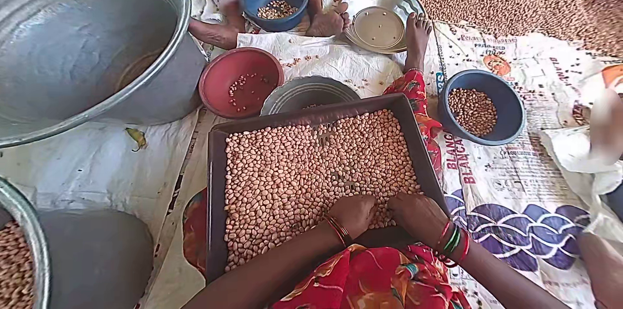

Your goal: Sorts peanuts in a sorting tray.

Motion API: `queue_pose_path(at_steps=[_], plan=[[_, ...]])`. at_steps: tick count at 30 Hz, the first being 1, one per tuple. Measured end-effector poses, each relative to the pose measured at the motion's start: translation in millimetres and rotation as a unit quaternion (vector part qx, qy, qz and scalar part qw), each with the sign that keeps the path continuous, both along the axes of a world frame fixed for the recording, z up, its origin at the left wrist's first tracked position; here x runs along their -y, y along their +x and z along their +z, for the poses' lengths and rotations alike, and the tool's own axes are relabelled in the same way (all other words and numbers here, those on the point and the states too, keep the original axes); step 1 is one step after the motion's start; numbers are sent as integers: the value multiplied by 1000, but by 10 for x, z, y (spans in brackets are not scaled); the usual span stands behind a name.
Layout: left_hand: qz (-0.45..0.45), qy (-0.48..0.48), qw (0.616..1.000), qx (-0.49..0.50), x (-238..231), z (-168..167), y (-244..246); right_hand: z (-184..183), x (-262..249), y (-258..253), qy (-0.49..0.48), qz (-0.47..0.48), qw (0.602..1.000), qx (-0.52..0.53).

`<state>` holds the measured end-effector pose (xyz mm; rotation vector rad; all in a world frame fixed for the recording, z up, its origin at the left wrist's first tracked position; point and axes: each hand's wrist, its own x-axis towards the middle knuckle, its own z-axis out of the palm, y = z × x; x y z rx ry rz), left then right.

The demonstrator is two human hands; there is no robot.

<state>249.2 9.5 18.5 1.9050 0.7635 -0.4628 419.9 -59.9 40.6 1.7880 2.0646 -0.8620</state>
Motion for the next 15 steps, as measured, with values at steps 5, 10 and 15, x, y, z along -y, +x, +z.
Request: queue_pose_path(at_steps=[5, 10, 15], plan=[[-79, 79, 992, -50, 75, 28, 111, -5, -51, -31, -39, 12, 999, 20], [-92, 70, 991, -71, 93, 109, 176, -3, -84, -18, -46, 32, 998, 26], [-80, 69, 992, -66, 82, 44, 95, -62, -28, 199, 180, -30, 983, -38]])
